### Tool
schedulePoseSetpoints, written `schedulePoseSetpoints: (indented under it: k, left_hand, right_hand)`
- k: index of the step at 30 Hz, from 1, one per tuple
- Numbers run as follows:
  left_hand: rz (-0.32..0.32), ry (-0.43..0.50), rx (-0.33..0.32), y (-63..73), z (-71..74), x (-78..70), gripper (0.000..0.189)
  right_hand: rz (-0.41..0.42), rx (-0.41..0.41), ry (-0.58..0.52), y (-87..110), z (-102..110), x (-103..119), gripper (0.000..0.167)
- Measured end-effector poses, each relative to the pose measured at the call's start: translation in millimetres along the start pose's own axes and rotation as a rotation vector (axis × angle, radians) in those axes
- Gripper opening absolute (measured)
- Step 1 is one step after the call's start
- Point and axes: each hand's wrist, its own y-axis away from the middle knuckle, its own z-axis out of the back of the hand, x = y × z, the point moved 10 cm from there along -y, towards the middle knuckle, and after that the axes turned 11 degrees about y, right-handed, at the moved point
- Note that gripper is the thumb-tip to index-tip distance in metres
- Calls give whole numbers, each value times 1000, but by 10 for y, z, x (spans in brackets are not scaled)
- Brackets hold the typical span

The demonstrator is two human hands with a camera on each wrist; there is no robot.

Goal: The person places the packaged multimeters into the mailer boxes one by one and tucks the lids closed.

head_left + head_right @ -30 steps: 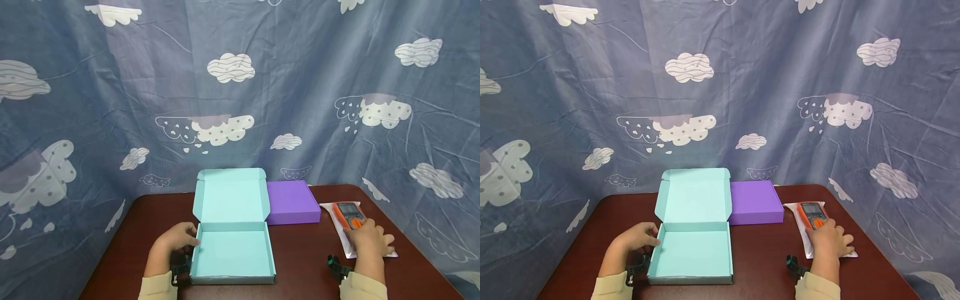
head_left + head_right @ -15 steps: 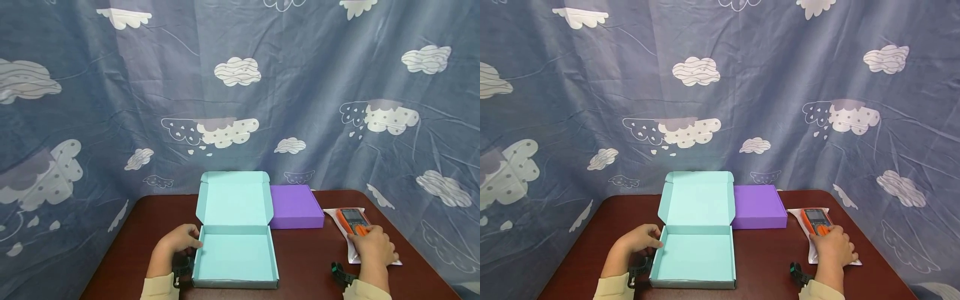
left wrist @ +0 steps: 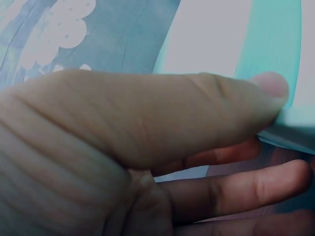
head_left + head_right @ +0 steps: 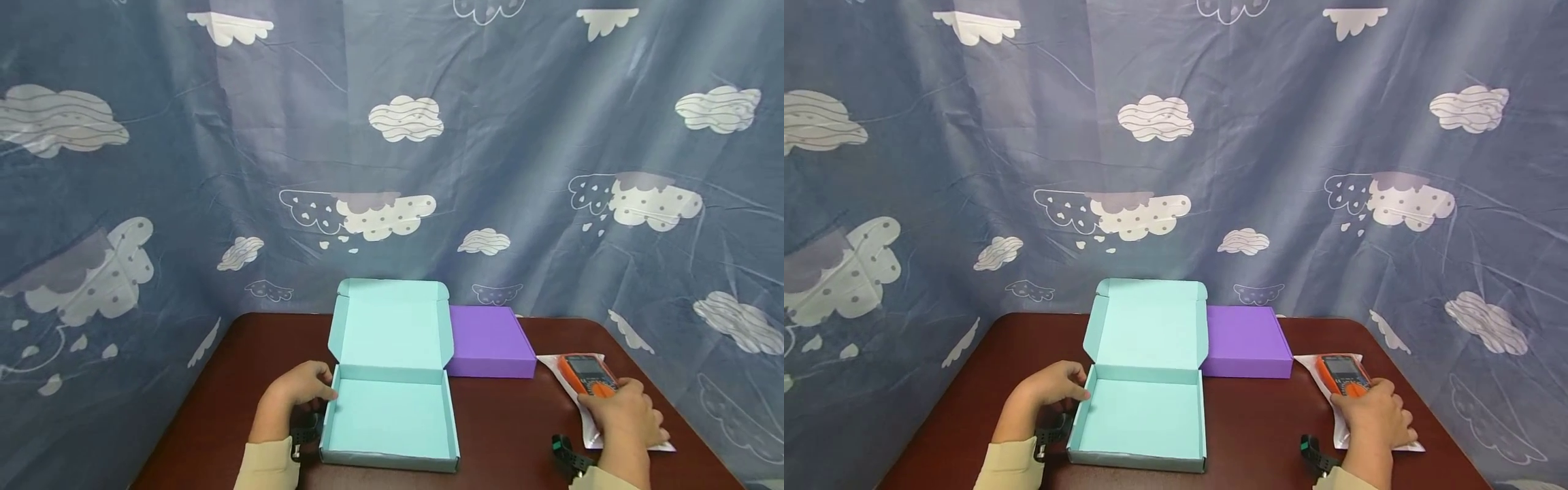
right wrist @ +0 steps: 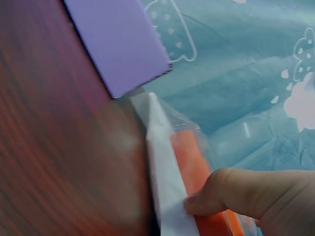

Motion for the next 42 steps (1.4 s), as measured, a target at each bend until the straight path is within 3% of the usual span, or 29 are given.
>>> schedulePoseSetpoints:
  k: [6, 11, 17, 25, 33, 42]
  left_hand:
    - [12, -26, -1, -95, -9, -94, 21]
    - [45, -15, 6, -44, 17, -18, 21]
    - [28, -17, 24, 22, 80, -28, 23]
    - [21, -37, 56, 3, 31, -42, 38]
    - [12, -51, 59, -10, 31, -56, 32]
    - [30, -50, 56, -35, 0, -31, 34]
  right_hand:
    - [23, 24, 15, -13, 169, -59, 104]
    - [83, -1, 22, 42, 296, 112, 103]
    - [161, -57, 38, 96, 435, 324, 103]
    - [189, -81, 53, 176, 583, 266, 107]
    - [246, -82, 64, 241, 643, 277, 109]
    - [386, -54, 77, 285, 626, 368, 109]
